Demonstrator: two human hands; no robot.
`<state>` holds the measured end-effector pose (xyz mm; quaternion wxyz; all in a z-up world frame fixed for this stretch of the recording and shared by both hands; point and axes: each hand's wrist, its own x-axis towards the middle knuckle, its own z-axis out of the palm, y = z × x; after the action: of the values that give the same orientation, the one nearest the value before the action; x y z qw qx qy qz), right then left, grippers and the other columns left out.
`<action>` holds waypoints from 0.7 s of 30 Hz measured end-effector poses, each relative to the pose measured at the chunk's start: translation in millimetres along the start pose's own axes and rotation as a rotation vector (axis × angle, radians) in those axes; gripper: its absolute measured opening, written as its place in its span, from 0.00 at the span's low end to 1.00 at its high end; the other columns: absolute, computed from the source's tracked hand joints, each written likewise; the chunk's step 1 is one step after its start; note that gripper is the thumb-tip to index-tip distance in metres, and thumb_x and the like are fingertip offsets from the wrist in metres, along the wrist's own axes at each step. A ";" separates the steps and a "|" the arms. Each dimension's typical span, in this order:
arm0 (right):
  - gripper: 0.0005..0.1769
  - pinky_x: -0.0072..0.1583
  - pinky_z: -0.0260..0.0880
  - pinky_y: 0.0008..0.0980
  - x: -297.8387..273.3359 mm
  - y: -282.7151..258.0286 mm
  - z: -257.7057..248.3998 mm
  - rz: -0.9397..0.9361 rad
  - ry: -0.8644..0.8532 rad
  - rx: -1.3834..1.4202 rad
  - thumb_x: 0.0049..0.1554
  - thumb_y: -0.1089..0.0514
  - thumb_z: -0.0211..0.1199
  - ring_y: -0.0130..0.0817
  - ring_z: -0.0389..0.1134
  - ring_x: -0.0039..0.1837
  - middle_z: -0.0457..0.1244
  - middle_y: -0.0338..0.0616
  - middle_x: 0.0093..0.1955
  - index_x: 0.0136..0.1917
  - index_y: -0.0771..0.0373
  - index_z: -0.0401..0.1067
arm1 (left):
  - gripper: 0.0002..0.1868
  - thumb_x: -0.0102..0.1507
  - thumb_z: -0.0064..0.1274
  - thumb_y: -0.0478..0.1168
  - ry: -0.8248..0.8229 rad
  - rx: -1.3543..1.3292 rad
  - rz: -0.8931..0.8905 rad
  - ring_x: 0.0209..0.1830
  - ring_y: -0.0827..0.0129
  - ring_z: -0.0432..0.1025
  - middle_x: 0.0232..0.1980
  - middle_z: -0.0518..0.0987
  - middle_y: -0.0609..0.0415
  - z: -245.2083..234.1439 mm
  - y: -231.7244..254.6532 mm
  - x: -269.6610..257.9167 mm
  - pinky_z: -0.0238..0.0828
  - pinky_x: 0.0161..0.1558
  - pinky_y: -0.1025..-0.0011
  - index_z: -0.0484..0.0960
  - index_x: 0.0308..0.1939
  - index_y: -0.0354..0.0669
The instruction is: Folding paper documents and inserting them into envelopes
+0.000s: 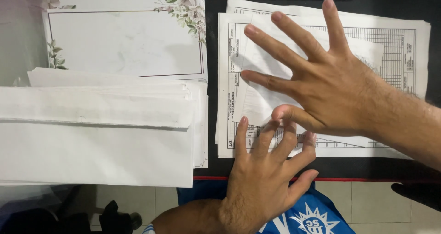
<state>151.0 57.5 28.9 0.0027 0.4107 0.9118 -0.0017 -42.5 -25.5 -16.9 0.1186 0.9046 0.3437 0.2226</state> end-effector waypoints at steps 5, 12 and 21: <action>0.47 0.75 0.23 0.81 -7.6 -2.5 -0.6 0.064 -0.012 0.054 0.66 0.26 0.17 0.58 0.28 0.87 0.35 0.56 0.88 0.82 0.47 0.59 | 0.25 0.62 0.59 0.62 0.000 -0.030 -0.005 0.72 0.55 0.64 0.65 0.75 0.52 0.4 -0.6 -0.8 0.56 0.70 0.35 0.80 0.58 0.59; 0.49 0.74 0.26 0.82 -0.5 -2.0 7.5 0.072 0.015 0.048 0.67 0.26 0.17 0.56 0.30 0.87 0.35 0.50 0.89 0.81 0.48 0.63 | 0.26 0.62 0.58 0.63 -0.012 0.017 -0.001 0.65 0.56 0.66 0.63 0.74 0.54 -0.5 1.1 0.5 0.56 0.70 0.36 0.80 0.60 0.60; 0.41 0.73 0.30 0.84 -8.0 -2.4 2.4 0.068 0.006 -0.032 0.67 0.27 0.30 0.60 0.34 0.87 0.38 0.53 0.89 0.81 0.45 0.63 | 0.25 0.63 0.55 0.63 -0.031 0.007 0.012 0.67 0.55 0.64 0.65 0.74 0.52 0.5 1.2 3.7 0.57 0.66 0.34 0.80 0.59 0.58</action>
<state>154.5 49.9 26.6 0.0067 0.4415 0.8971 0.0139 -39.1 -23.9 -15.7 0.1195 0.9103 0.3373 0.2082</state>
